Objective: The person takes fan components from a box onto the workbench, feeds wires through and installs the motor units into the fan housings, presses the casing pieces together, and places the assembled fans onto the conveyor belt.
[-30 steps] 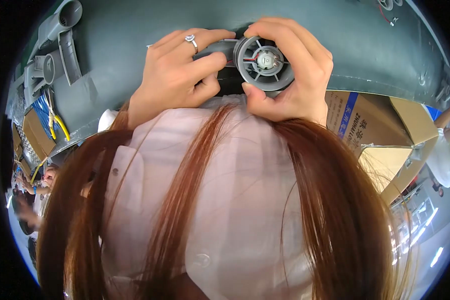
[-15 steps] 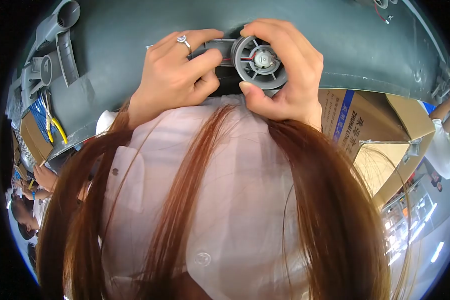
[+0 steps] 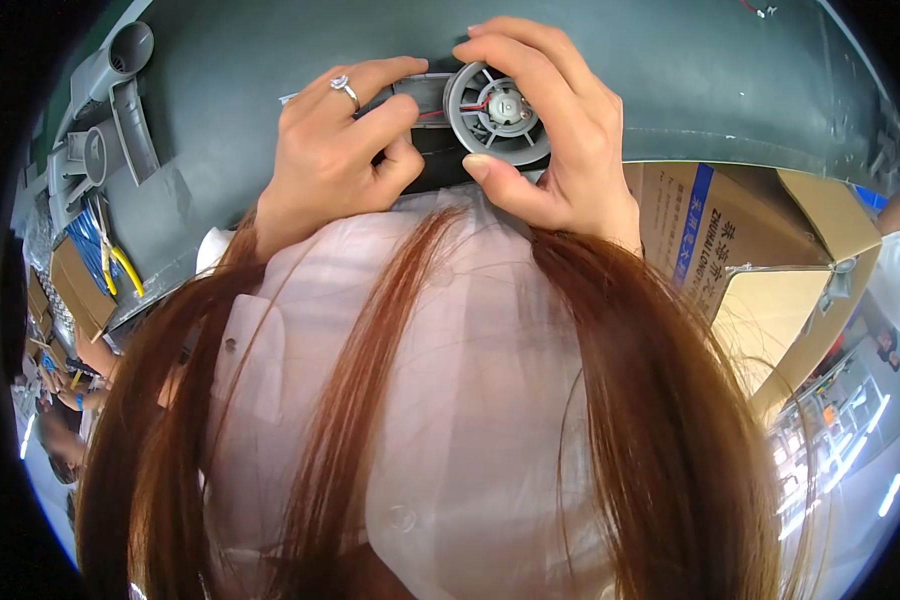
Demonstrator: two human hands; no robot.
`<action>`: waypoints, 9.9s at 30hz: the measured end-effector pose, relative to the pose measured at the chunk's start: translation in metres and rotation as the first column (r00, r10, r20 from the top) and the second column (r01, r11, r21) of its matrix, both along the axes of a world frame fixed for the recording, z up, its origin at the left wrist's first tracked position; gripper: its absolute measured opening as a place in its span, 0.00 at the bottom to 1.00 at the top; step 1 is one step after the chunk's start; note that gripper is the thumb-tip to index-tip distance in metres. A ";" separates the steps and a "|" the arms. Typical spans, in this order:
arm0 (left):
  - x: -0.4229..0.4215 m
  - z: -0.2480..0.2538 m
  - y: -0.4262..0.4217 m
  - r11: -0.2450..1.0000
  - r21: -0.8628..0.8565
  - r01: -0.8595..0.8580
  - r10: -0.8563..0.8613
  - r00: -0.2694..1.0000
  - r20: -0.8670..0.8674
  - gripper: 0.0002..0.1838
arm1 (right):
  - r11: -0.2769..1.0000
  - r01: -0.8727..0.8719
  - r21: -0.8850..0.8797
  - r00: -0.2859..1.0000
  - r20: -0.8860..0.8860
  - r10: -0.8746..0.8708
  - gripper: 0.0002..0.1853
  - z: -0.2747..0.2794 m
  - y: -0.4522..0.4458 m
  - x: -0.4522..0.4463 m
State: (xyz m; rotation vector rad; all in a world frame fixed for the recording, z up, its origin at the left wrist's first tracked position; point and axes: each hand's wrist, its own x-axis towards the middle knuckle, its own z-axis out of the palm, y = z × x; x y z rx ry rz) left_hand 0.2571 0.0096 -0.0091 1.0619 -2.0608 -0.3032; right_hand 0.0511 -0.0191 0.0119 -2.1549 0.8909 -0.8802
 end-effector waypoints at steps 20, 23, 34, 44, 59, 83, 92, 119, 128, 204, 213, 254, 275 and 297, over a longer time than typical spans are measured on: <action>0.002 0.000 -0.006 0.997 0.074 0.030 -0.032 0.999 0.027 0.05 | 0.887 -0.040 0.459 0.954 0.281 -0.102 0.40 -0.008 0.013 -0.005; 0.003 0.002 -0.006 0.984 0.172 0.041 -0.041 0.999 -0.003 0.04 | 0.798 -0.014 0.603 0.922 0.317 -0.223 0.43 -0.004 0.018 -0.004; 0.004 0.030 -0.007 0.879 0.472 0.064 -0.013 0.994 -0.110 0.05 | 0.755 -0.154 0.638 0.844 0.483 -0.235 0.43 0.006 0.021 -0.004; 0.001 0.032 -0.006 0.881 0.468 0.068 -0.024 0.995 -0.099 0.05 | 0.838 -0.116 0.534 0.878 0.449 -0.164 0.46 0.000 0.020 -0.007; -0.005 0.018 0.002 0.948 0.316 -0.029 0.026 1.000 0.016 0.05 | 0.789 -0.076 0.609 0.845 0.459 -0.273 0.41 -0.019 0.024 -0.006; -0.003 0.000 0.006 0.989 0.148 0.020 -0.008 0.997 -0.079 0.04 | 0.983 0.096 -0.153 0.989 -0.098 -0.112 0.31 0.005 0.012 0.004; -0.002 -0.005 0.011 0.993 0.116 0.004 0.011 0.993 -0.121 0.04 | 0.980 0.065 -0.187 0.986 -0.140 -0.092 0.30 0.006 0.011 0.006; -0.002 0.001 0.011 0.999 0.028 0.036 -0.035 0.998 -0.054 0.07 | 0.992 0.121 0.026 0.987 -0.113 -0.118 0.32 -0.001 0.020 0.003; -0.002 0.000 0.014 0.999 -0.030 -0.032 0.032 0.999 -0.001 0.07 | 0.975 0.191 -0.114 0.980 -0.029 -0.196 0.29 -0.017 0.019 0.005; 0.075 0.038 -0.213 0.511 0.058 -0.858 0.859 0.511 -0.016 0.11 | 0.959 0.255 0.128 0.920 0.273 -0.281 0.17 -0.023 -0.006 0.025; 0.060 0.013 -0.291 0.615 -0.090 -0.784 0.785 0.619 -0.032 0.30 | 0.940 0.304 0.153 0.878 0.338 -0.338 0.17 -0.022 -0.002 0.015; 0.115 0.051 -0.027 0.674 0.320 -0.665 0.636 0.744 0.207 0.27 | 0.896 0.444 0.034 0.813 0.406 -0.418 0.13 0.011 -0.050 -0.004; 0.056 0.044 -0.009 0.532 0.631 0.565 0.553 0.333 -0.764 0.29 | 0.757 0.478 -0.445 0.872 0.137 -0.470 0.16 0.039 -0.144 0.011; 0.053 0.040 -0.081 0.375 0.741 0.557 0.171 0.744 -0.646 0.24 | 0.964 -0.018 -0.266 0.987 -0.158 -0.025 0.17 0.011 -0.132 -0.003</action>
